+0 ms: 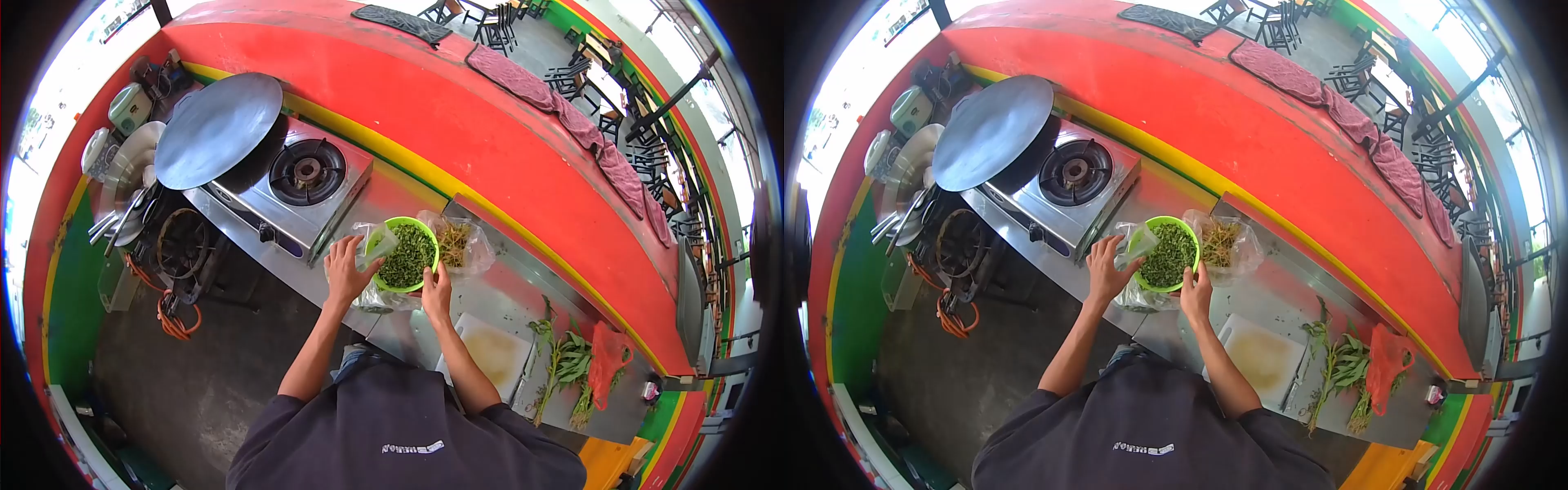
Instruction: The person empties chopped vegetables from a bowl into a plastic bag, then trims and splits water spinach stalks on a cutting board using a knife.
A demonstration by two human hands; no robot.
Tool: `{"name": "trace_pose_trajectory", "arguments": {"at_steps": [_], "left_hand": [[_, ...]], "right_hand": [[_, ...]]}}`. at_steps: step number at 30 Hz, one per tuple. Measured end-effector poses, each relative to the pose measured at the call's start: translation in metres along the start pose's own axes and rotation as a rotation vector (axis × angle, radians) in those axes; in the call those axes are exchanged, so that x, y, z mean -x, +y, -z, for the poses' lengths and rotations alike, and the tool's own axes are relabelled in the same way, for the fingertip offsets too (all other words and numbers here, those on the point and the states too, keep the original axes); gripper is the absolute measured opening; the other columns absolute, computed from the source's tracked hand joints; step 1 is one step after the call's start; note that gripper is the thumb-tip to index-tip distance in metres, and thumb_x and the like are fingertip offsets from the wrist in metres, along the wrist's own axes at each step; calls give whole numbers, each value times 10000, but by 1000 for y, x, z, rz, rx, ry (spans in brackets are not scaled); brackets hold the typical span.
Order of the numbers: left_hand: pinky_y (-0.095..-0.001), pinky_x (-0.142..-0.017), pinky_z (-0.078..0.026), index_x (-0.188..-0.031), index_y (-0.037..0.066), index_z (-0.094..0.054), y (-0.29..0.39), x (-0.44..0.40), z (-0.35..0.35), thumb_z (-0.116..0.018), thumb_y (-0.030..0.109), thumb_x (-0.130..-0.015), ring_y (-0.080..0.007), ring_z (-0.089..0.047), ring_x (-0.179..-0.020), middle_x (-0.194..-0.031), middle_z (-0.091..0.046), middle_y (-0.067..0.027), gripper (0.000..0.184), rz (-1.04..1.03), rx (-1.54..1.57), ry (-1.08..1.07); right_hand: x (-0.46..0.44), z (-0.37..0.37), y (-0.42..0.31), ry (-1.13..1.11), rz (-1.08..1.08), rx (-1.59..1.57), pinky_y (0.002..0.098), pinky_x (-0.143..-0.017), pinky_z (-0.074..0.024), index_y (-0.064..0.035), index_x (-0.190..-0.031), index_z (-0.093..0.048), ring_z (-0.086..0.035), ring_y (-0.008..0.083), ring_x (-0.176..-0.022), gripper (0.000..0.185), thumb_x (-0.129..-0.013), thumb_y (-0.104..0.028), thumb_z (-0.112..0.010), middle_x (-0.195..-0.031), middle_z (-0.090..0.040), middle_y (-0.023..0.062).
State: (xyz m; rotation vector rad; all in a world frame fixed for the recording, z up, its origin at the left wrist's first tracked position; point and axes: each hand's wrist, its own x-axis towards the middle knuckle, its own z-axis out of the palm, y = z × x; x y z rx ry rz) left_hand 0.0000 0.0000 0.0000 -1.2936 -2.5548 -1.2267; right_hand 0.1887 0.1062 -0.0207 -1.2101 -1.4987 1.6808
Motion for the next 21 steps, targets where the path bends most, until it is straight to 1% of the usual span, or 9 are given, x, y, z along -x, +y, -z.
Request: {"name": "trace_pose_trajectory", "arguments": {"at_steps": [3, 5, 7, 9, 10, 13, 14, 20, 21], "left_hand": [[-421, -880, -391, -1189, 139, -652, -5, -10, -5, -794, 344, -835, -232, -553, -1186, -1248, -626, -70, 434, -37, -19, -140], [-424, -910, -367, -1079, 100, -669, -26, -24, -6, -751, 277, -881, -277, -611, -1038, -1049, -681, -58, 278, -39, 82, -139], [-391, -863, -426, -1044, 44, -653, -31, -26, -9, -692, 188, -949, -222, -639, -871, -930, -692, -46, 177, -89, 165, -45], [-294, -715, -454, -1062, 29, -637, -39, -29, -4, -614, 188, -1016, -130, -611, -761, -907, -690, -33, 167, 225, 767, -189], [-224, -608, -427, -1154, 7, -611, -44, -34, -5, -516, 163, -1061, -49, -538, -695, -966, -698, -32, 205, 228, 914, -174], [-224, -622, -425, -1273, 8, -566, -52, -47, 22, -468, 136, -1064, -39, -494, -662, -1033, -712, -43, 264, 300, 1146, -216], [-225, -614, -421, -1366, 19, -511, -54, -49, 29, -445, 101, -1032, -40, -426, -613, -1179, -702, -79, 351, 327, 1195, -235], [-260, -621, -449, -1448, 44, -438, -61, -51, 51, -424, 70, -971, -74, -396, -596, -1423, -584, -66, 478, 495, 1378, -295], [-262, -623, -451, -1469, 49, -424, -62, -50, 52, -416, 71, -970, -77, -404, -608, -1446, -566, -53, 500, 521, 1397, -295]], "right_hand": [[5, -6, -4, 37, 16, 7, 337, -529, -652, -94, -1507, -390, -711, 221, -743, 475, -1048, -157, -494, -1007, -622, 121], [0, -27, -3, 67, 75, 59, 341, -543, -658, -79, -1492, -418, -710, 211, -760, 457, -1047, -150, -492, -1055, -627, 123], [8, -36, -20, 110, 73, 28, 351, -558, -663, -55, -1447, -470, -709, 218, -807, 413, -1045, -146, -488, -1093, -648, 152], [12, -41, -24, 93, 93, 23, 353, -567, -666, -59, -1477, -446, -711, 223, -820, 442, -1044, -140, -487, -1163, -646, 164], [10, -42, -24, 77, 125, 53, 348, -551, -660, -64, -1478, -445, -713, 220, -808, 443, -1044, -140, -492, -1194, -636, 140], [5, -51, -22, 45, 147, 127, 349, -557, -661, -57, -1471, -456, -715, 226, -829, 434, -1046, -141, -486, -1205, -638, 158], [0, -51, -15, 42, 147, 127, 349, -557, -661, -57, -1471, -456, -715, 226, -829, 434, -1046, -141, -486, -1205, -638, 158], [-15, -54, -1, 47, 383, 413, 348, -597, -648, -46, -1467, -466, -716, 238, -842, 436, -1038, -121, -490, -1251, -637, 211], [-12, -57, -9, 40, 373, 427, 387, -712, -597, -49, -1476, -464, -706, 303, -902, 452, -1028, -102, -501, -1227, -645, 239]]}}
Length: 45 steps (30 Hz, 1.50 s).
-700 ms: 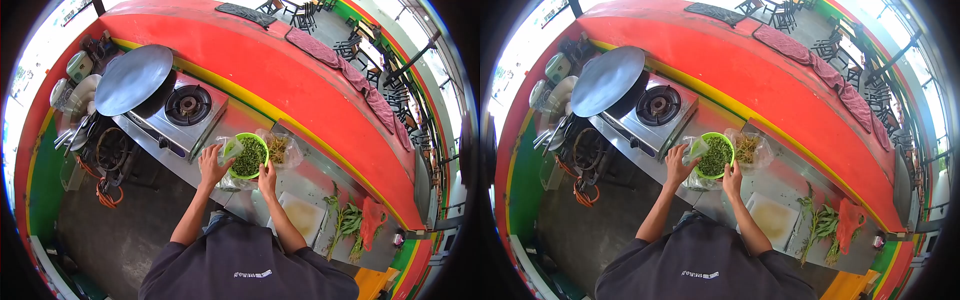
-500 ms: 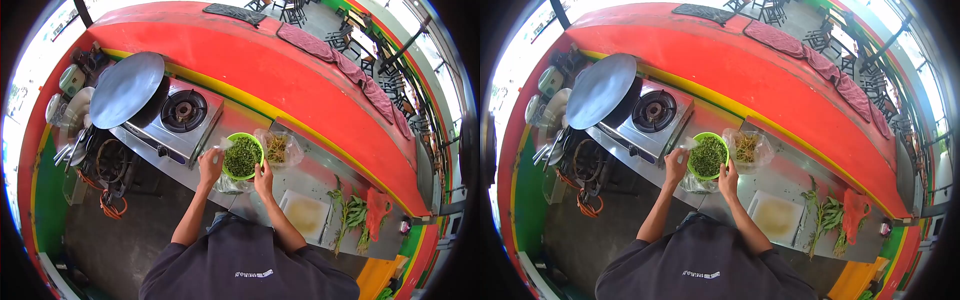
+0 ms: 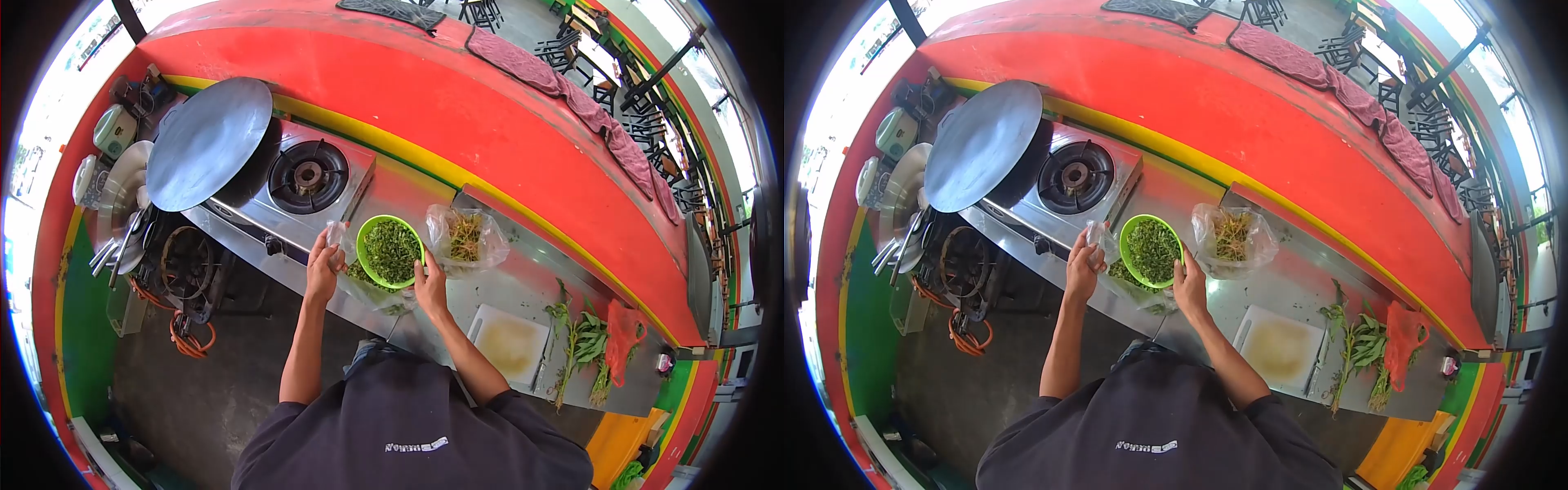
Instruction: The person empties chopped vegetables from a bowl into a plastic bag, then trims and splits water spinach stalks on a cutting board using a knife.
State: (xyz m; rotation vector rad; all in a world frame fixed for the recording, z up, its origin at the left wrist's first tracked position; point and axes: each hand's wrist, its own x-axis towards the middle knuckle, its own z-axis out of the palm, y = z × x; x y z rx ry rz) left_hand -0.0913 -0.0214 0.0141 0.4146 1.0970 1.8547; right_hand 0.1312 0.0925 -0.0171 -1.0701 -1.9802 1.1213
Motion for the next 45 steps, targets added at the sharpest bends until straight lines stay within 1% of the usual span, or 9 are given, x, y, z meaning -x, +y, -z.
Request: {"name": "trace_pose_trajectory", "arguments": {"at_steps": [2, 8, 13, 15, 22, 24, 29, 36, 45], "left_hand": [[-250, -624, -433, -1487, 56, -405, -3, -2, 0, -415, 86, -960, -77, -407, -631, -1464, -550, -36, 528, 9, -4, 16], [-249, -635, -430, -1511, 64, -388, -5, -10, 10, -408, 109, -963, -86, -426, -674, -1486, -525, -21, 550, 6, 69, 67], [-257, -643, -443, -1510, 56, -391, 2, -12, 5, -394, 120, -973, -96, -444, -678, -1484, -527, -27, 541, 14, 103, 30], [-259, -633, -450, -1509, 33, -383, 4, -10, 0, -385, 115, -964, -99, -466, -680, -1487, -525, -42, 552, 54, 108, -35], [-257, -571, -459, -1509, 6, -370, 6, -6, -9, -377, 93, -942, -108, -510, -678, -1478, -528, -100, 574, 111, 111, -212], [-233, -510, -422, -1503, 1, -372, 9, -4, -12, -456, 179, -919, -97, -496, -627, -1465, -525, -138, 617, 80, 86, -204], [-221, -495, -413, -1505, -2, -371, 10, 0, -11, -470, 179, -915, -98, -494, -625, -1487, -503, -145, 625, 77, 99, -198], [-216, -516, -422, -1513, 1, -367, 6, 2, -17, -475, 178, -919, -97, -502, -655, -1514, -477, -155, 629, 67, 68, -214], [-216, -548, -438, -1520, -13, -352, 1, -1, -21, -473, 117, -943, -83, -520, -685, -1533, -459, -168, 603, 19, 9, -190]], "right_hand": [[1, -1, -10, -12, -13, 14, 426, -827, -546, -53, -1484, -462, -696, 369, -962, 470, -1018, -83, -512, -1203, -654, 268], [5, 1, -24, -190, -191, -184, 334, -569, -592, -86, -1504, -443, -704, 219, -798, 473, -1035, -93, -501, -1309, -626, 216], [7, -2, -15, -209, -125, -223, 299, -531, -593, -81, -1495, -451, -710, 202, -824, 467, -1031, -80, -501, -1370, -599, 184], [8, -6, -9, -196, -31, -137, 336, -575, -644, -67, -1485, -460, -721, 221, -843, 442, -1045, -106, -480, -1261, -653, 166], [4, -10, -1, -67, 212, 139, 390, -739, -592, -53, -1423, -542, -730, 342, -904, 435, -989, -39, -549, -1262, -653, 253], [1, -6, -5, -63, 129, 124, 435, -919, -557, -7, -1379, -559, -644, 412, -1142, 413, -966, -4, -554, -1291, -617, 282], [-7, -1, 4, 50, 259, 182, 435, -968, -551, -29, -1405, -545, -605, 405, -1201, 446, -960, -2, -558, -1343, -584, 278], [15, -13, 1, -25, 252, 180, 465, -871, -585, -152, -1474, -504, -627, 439, -1139, 566, -934, 6, -562, -1441, -523, 238], [21, -20, -8, -46, 368, 248, 434, -776, -600, -178, -1455, -536, -684, 397, -1035, 550, -928, -58, -637, -1445, -538, 186]]}}
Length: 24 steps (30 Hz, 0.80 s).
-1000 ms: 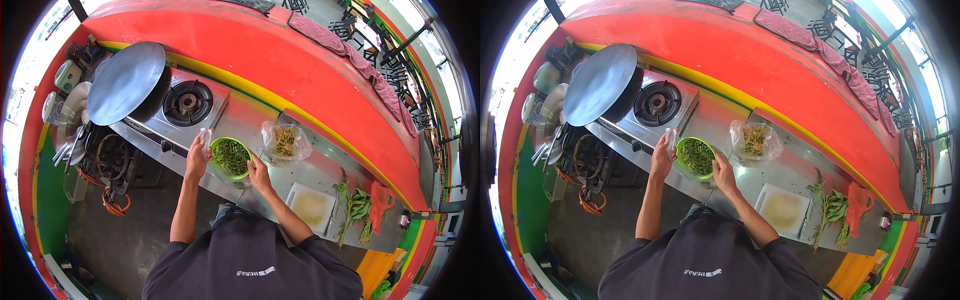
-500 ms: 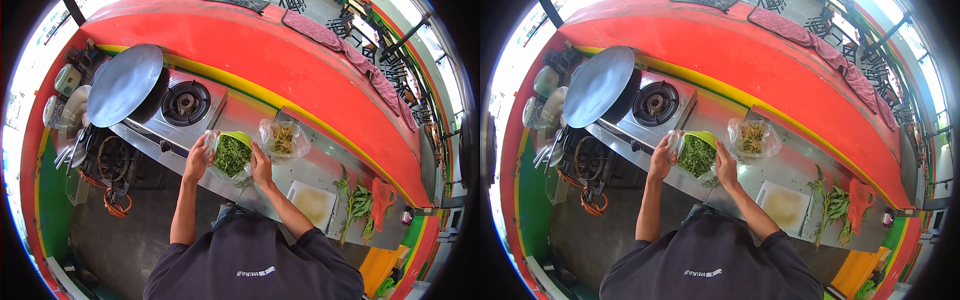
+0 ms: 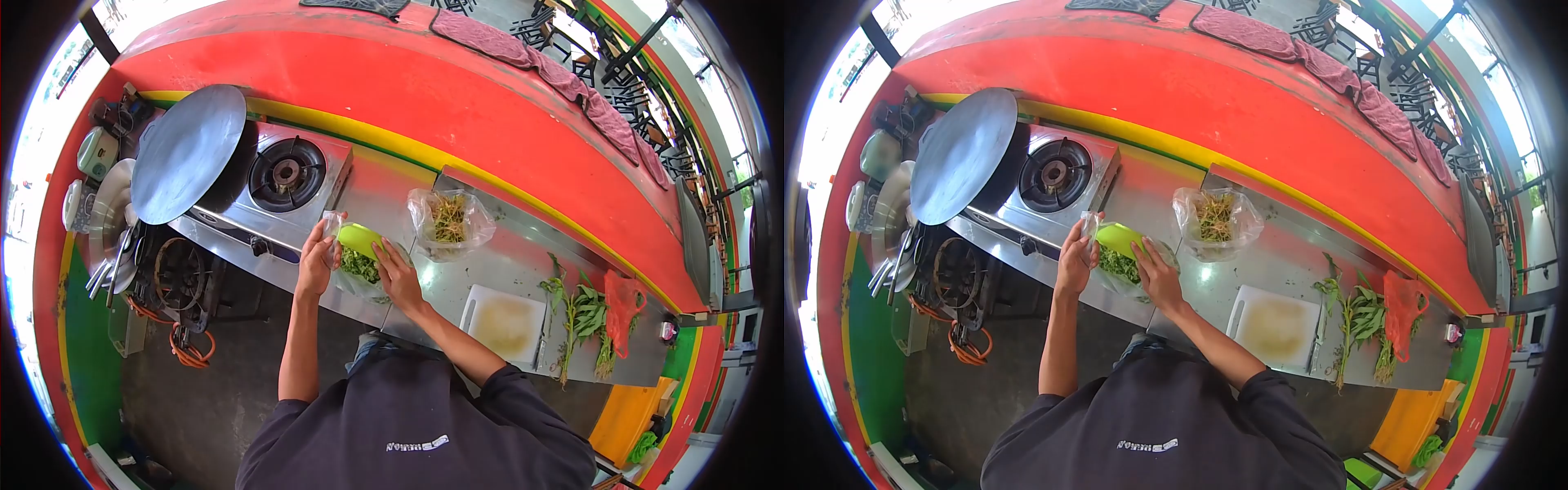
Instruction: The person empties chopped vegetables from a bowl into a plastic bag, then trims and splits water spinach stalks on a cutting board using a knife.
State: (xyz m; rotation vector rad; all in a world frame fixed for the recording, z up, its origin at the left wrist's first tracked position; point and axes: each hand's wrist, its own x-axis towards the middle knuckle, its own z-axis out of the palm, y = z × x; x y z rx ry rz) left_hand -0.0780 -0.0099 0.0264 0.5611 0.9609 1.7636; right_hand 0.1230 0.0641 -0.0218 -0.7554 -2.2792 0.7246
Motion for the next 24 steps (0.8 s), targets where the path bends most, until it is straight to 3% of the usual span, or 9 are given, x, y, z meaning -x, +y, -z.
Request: {"name": "trace_pose_trajectory", "arguments": {"at_steps": [4, 7, 9, 12, 16, 18, 19, 22, 24], "left_hand": [[-208, -555, -444, -1506, -7, -377, 0, 1, 0, -474, 60, -974, -75, -508, -671, -1490, -515, -121, 544, -24, 0, 21], [-217, -579, -460, -1530, 10, -354, 0, 2, -2, -564, 46, -965, -74, -522, -691, -1511, -502, -87, 604, -16, -73, 47], [-226, -613, -472, -1553, 18, -317, -3, 3, -5, -704, 82, -909, -82, -528, -704, -1528, -484, -76, 754, -58, -507, 53], [-250, -648, -487, -1562, 10, -292, -1, 3, 1, -827, 125, -809, -112, -522, -709, -1548, -456, -105, 931, -44, -1010, 29], [-266, -693, -492, -1567, 27, -304, -11, 3, 8, -891, 194, -743, -134, -551, -827, -1559, -448, -116, 1026, -177, -1072, 53], [-283, -722, -500, -1563, 36, -321, -14, 5, 11, -892, 180, -732, -163, -558, -843, -1553, -448, -145, 1019, -254, -1096, 66], [-283, -722, -500, -1563, 36, -321, -16, 6, 13, -892, 180, -732, -163, -558, -843, -1553, -448, -145, 1019, -255, -1097, 69], [-286, -735, -502, -1566, 44, -323, -18, 9, 14, -887, 170, -738, -167, -557, -845, -1551, -446, -161, 1009, -241, -1071, 90], [-295, -748, -505, -1566, 22, -310, -19, 11, 13, -879, 162, -745, -165, -553, -851, -1530, -464, -178, 1008, -224, -1057, 85]], "right_hand": [[10, 2, 0, -148, 6, 62, 431, -840, -590, -171, -1496, -485, -677, 367, -1083, 641, -894, -52, -670, -1538, -439, 181], [10, 5, 3, -119, 135, 103, 429, -775, -610, -273, -1551, -387, -700, 392, -987, 735, -893, -111, -671, -1582, -361, 182], [8, 11, 4, -309, 66, 120, 443, -753, -615, -333, -1579, -301, -705, 401, -948, 834, -872, -119, -688, -1612, -301, 169], [2, 20, 5, -530, -1, 163, 437, -760, -614, -307, -1573, -332, -713, 351, -919, 795, -878, -167, -692, -1639, -246, 153], [2, 23, 21, -528, 31, 221, 455, -710, -612, -349, -1587, -262, -708, 408, -884, 811, -902, -235, -680, -1572, -376, 163], [-1, 29, 31, -561, 21, 254, 446, -677, -596, -290, -1536, -391, -718, 366, -822, 654, -935, -322, -647, -1338, -621, 165], [-3, 34, 35, -562, 24, 253, 446, -677, -596, -290, -1536, -391, -718, 366, -822, 654, -935, -322, -647, -1338, -621, 165], [-12, 51, 38, -402, 64, 112, 424, -640, -566, -155, -1260, -666, -716, 323, -740, 366, -951, -351, -651, -864, -745, 141], [-23, 62, 35, -314, 43, 64, 422, -637, -562, -138, -1225, -685, -714, 323, -719, 345, -941, -332, -673, -841, -745, 133]]}}
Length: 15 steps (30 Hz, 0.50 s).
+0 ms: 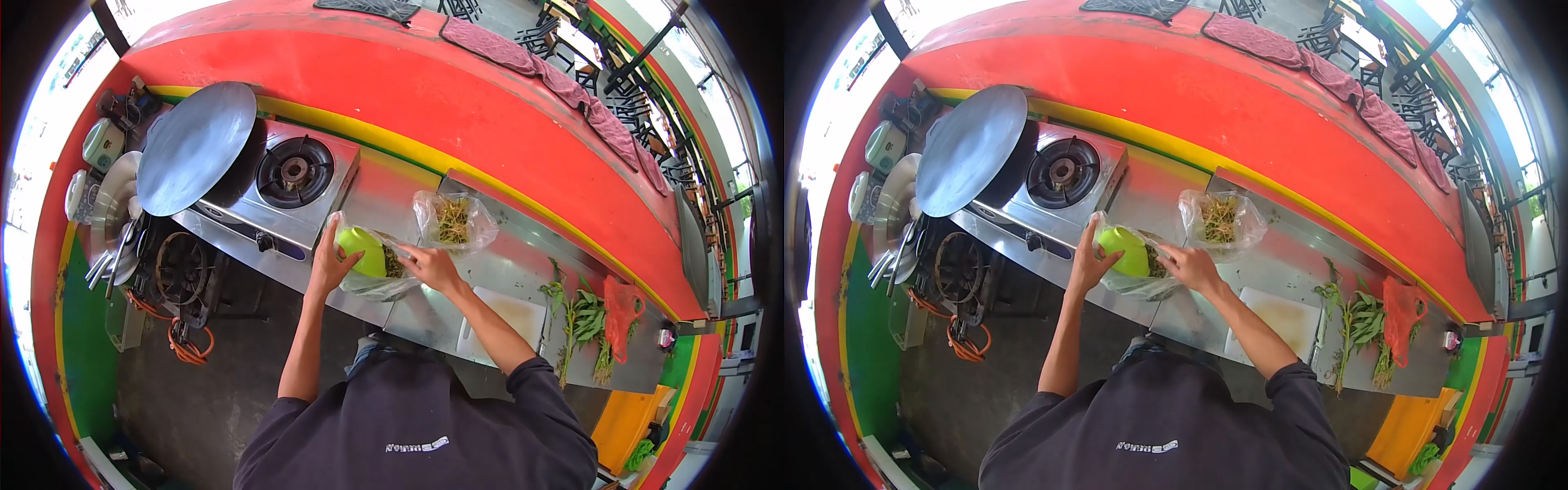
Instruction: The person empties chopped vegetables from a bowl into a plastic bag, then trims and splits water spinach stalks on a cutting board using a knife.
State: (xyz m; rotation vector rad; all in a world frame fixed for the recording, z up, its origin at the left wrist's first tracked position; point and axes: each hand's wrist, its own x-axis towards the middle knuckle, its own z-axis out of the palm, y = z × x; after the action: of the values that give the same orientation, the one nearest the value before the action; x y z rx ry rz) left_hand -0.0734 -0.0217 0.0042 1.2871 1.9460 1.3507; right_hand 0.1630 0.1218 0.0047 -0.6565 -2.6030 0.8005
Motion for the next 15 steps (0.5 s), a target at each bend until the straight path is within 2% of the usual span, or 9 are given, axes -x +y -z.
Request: {"name": "trace_pose_trajectory", "arguments": {"at_steps": [3, 5, 6, 7, 9, 10, 12, 14, 15], "left_hand": [[-289, -692, -512, -1565, -8, -279, -5, 3, -4, -843, 101, -790, -135, -539, -740, -1518, -460, -174, 966, -46, 11, 33], [-278, -674, -516, -1567, -20, -261, -10, 5, -7, -824, 92, -817, -117, -548, -756, -1513, -465, -155, 945, 15, 110, 7], [-268, -656, -520, -1569, -31, -243, -8, 4, -6, -805, 84, -844, -98, -557, -773, -1507, -471, -135, 924, 76, 207, -17], [-268, -656, -520, -1569, -31, -243, -5, 5, -6, -805, 84, -844, -98, -557, -773, -1507, -471, -135, 924, 73, 200, -29], [-242, -625, -526, -1573, -41, -212, 3, 6, -8, -761, 77, -893, -79, -577, -817, -1499, -472, -106, 882, 147, 452, 1], [-242, -625, -526, -1573, -41, -212, 4, 6, -8, -761, 77, -893, -79, -577, -817, -1499, -472, -106, 882, 145, 445, -5], [-235, -634, -552, -1581, -20, -196, 6, 7, -6, -722, 93, -933, -92, -625, -904, -1488, -489, -102, 842, 106, 453, -15], [-233, -630, -550, -1580, -17, -201, 8, 7, -8, -717, 86, -934, -98, -631, -904, -1496, -480, -101, 833, 121, 502, -28], [-232, -626, -548, -1580, -15, -207, 10, 6, -8, -712, 78, -936, -104, -638, -904, -1504, -472, -100, 824, 135, 554, -38]], "right_hand": [[-14, 23, -17, 136, -32, -92, 413, -626, -552, -101, -1134, -726, -704, 317, -657, 291, -906, -281, -728, -754, -734, 114], [-21, 29, -28, 23, -46, -111, 412, -641, -556, -98, -1126, -727, -708, 305, -669, 295, -905, -294, -723, -744, -731, 109], [-23, 25, -30, -104, -68, -110, 421, -671, -563, -113, -1224, -692, -718, 319, -724, 441, -855, -347, -755, -822, -743, 112], [-21, 19, -34, -94, -75, -116, 421, -671, -563, -113, -1224, -692, -718, 319, -724, 441, -855, -347, -755, -822, -743, 112], [-16, 2, -50, -183, -81, 1, 437, -716, -578, -147, -1376, -593, -722, 351, -808, 664, -792, -396, -785, -958, -744, 124], [-17, -10, -51, -301, -92, 152, 464, -754, -588, -175, -1545, -380, -717, 389, -865, 915, -761, -398, -795, -1047, -719, 192], [-18, -28, -53, -313, -198, 202, 476, -759, -590, -165, -1572, -307, -718, 396, -864, 966, -764, -376, -793, -1029, -713, 223], [-22, -42, -54, -340, -381, 257, 498, -738, -591, -127, -1615, -150, -721, 415, -845, 1012, -802, -258, -737, -986, -696, 297], [-23, -49, -47, -335, -384, 253, 498, -738, -591, -127, -1615, -150, -721, 415, -845, 1012, -802, -258, -737, -986, -696, 297]]}}
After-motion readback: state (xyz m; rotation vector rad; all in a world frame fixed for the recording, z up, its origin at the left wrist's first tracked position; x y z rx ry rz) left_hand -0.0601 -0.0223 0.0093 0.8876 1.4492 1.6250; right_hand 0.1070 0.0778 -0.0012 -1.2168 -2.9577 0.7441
